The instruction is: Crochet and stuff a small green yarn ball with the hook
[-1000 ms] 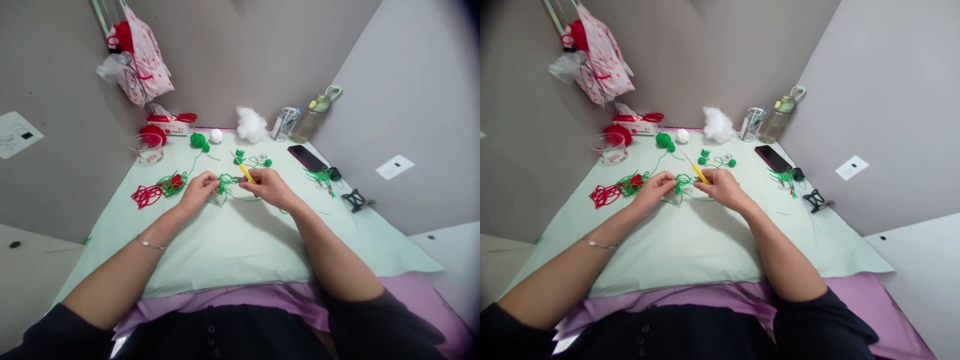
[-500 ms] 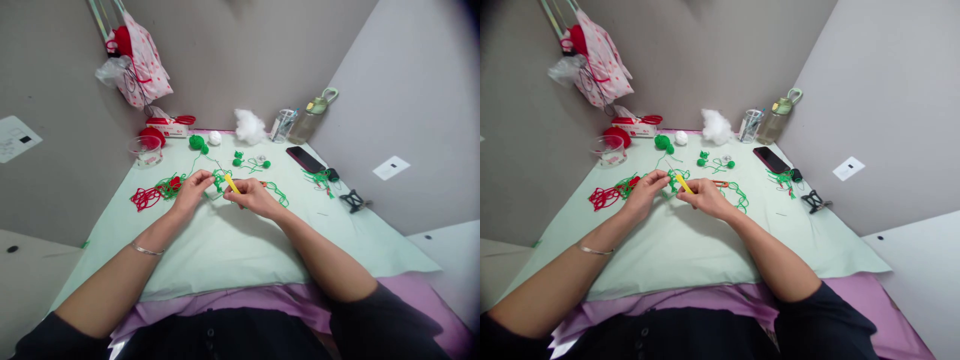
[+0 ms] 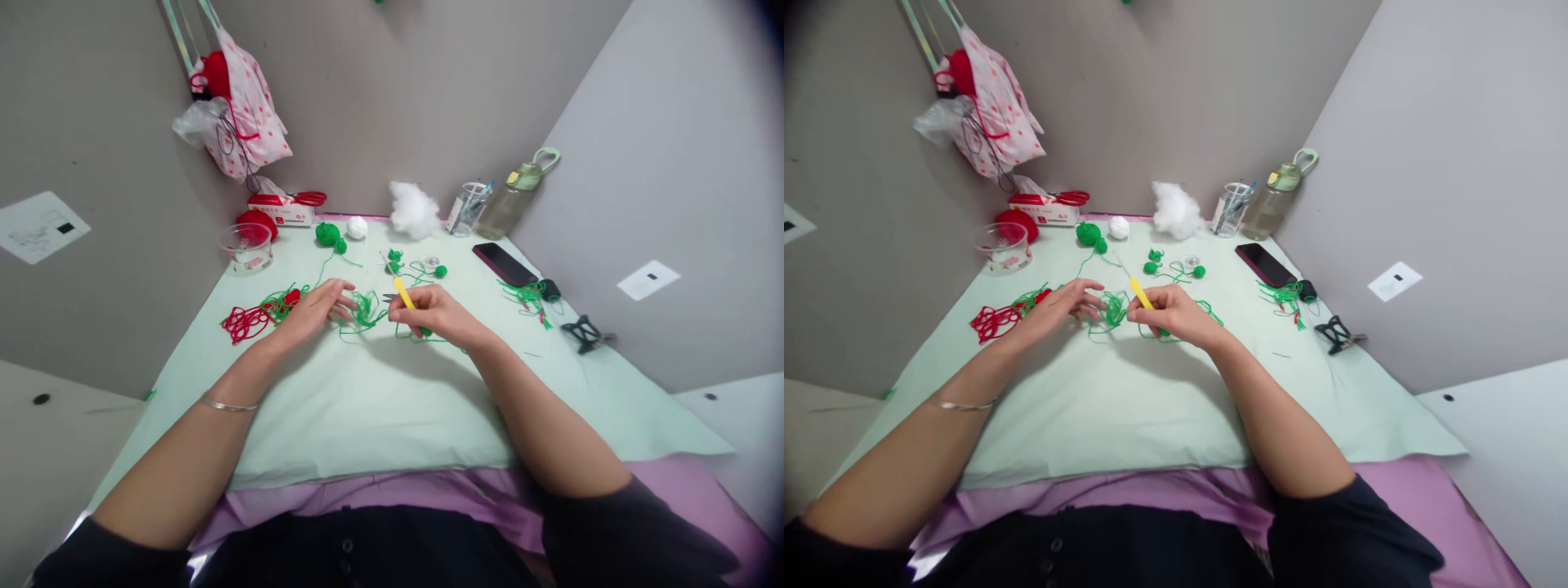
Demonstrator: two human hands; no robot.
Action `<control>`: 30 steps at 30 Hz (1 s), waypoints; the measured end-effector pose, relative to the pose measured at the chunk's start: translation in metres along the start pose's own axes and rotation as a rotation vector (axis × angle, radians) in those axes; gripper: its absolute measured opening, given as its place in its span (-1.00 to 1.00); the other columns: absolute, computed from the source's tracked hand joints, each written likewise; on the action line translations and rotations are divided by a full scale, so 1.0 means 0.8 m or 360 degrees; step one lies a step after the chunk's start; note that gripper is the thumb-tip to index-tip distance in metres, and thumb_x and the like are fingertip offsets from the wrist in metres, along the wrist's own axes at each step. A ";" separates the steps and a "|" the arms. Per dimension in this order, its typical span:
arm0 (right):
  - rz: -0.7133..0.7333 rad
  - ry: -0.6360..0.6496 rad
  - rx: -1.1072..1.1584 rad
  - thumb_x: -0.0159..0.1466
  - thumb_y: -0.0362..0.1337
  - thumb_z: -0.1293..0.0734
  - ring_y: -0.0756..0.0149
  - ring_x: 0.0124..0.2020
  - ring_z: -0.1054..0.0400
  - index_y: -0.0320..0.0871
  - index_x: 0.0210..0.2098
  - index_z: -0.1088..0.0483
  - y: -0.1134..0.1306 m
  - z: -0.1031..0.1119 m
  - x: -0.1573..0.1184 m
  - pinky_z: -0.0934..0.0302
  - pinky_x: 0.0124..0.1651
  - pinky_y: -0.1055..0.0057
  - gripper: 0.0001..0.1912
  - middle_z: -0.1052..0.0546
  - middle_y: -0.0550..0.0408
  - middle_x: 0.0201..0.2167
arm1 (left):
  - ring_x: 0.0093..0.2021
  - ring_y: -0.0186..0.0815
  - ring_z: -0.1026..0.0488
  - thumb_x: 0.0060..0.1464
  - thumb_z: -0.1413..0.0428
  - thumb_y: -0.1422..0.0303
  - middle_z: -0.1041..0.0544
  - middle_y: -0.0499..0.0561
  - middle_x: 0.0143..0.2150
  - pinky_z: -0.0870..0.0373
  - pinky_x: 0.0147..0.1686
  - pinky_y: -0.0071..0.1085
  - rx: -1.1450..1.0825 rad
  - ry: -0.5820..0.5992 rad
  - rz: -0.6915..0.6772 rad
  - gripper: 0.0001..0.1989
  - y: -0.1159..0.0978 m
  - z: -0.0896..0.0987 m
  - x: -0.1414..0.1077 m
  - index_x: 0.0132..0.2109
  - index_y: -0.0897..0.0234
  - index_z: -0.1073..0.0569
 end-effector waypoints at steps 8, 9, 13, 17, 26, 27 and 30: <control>0.0095 -0.0494 0.0177 0.10 -0.05 -0.51 0.48 -0.66 -0.08 -0.15 -0.38 -0.50 -0.003 0.033 0.005 -0.06 -0.45 0.43 -0.70 -0.29 0.32 -0.77 | -0.41 -0.31 -0.44 0.09 -0.28 0.04 -0.60 -0.01 -0.23 -0.27 -0.43 -0.41 0.0275 0.0339 0.0081 -0.56 -0.012 -0.014 -0.019 0.04 0.16 -0.53; 0.0097 -0.0525 0.0178 0.09 -0.04 -0.51 0.47 -0.65 -0.09 -0.15 -0.37 -0.50 -0.002 0.034 0.004 -0.06 -0.44 0.43 -0.69 -0.29 0.32 -0.77 | -0.45 -0.31 -0.41 0.01 -0.34 0.10 -0.58 -0.05 -0.33 -0.25 -0.45 -0.41 0.0278 0.0403 0.0089 -0.62 -0.015 -0.017 -0.022 -0.06 0.17 -0.59; 0.0124 -0.0605 0.0184 0.08 -0.04 -0.49 0.47 -0.64 -0.11 -0.14 -0.39 -0.48 0.002 0.039 0.003 -0.06 -0.44 0.42 -0.70 -0.29 0.30 -0.74 | -0.56 -0.37 -0.25 -0.04 -0.37 0.19 -0.34 -0.13 -0.60 -0.12 -0.53 -0.41 0.0175 0.0304 0.0011 -0.80 -0.028 -0.008 -0.020 -0.37 0.21 -0.61; 0.0147 -0.0707 0.0198 0.06 -0.10 -0.48 0.49 -0.66 -0.07 -0.15 -0.41 -0.46 0.006 0.053 0.000 0.04 -0.49 0.43 -0.74 -0.30 0.29 -0.72 | -0.48 -0.36 -0.24 0.17 -0.20 0.10 -0.37 -0.10 -0.52 -0.13 -0.48 -0.39 -0.0136 -0.0385 -0.0277 -0.75 -0.039 0.049 -0.007 -0.30 0.17 -0.55; 0.0228 -0.0976 0.0086 0.09 -0.12 -0.39 0.45 -0.66 -0.01 -0.08 -0.41 -0.30 0.015 0.104 -0.013 0.07 -0.47 0.39 -0.78 -0.20 0.31 -0.74 | -0.16 -0.31 -0.48 0.29 -0.06 0.23 -0.51 -0.10 -0.45 -0.28 -0.25 -0.31 -0.0684 -0.1008 -0.0479 -0.68 -0.031 0.167 -0.009 -0.44 0.21 -0.27; 0.0232 -0.1016 0.0052 0.11 -0.12 -0.37 0.45 -0.66 0.01 -0.07 -0.40 -0.27 0.017 0.111 -0.017 0.06 -0.46 0.38 -0.78 -0.19 0.31 -0.74 | -0.29 -0.34 -0.45 0.31 -0.02 0.26 -0.43 -0.11 -0.54 -0.26 -0.30 -0.33 -0.0686 -0.1031 -0.0482 -0.66 -0.030 0.174 -0.011 -0.45 0.22 -0.23; 0.0208 -0.1068 -0.0113 0.19 -0.09 -0.27 0.44 -0.63 0.02 -0.04 -0.36 -0.19 0.024 0.132 -0.033 0.03 -0.41 0.35 -0.80 -0.14 0.32 -0.71 | -0.60 -0.45 -0.09 0.33 0.01 0.29 -0.20 -0.17 -0.65 -0.12 -0.44 -0.38 -0.0609 -0.1123 -0.0514 -0.66 -0.028 0.190 -0.016 -0.45 0.23 -0.20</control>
Point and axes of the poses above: each hand's wrist, its own x-axis towards the middle knuckle, its own z-axis out of the back of the hand, y = z × x, the point moved 2 cm from there along x, towards the middle knuckle
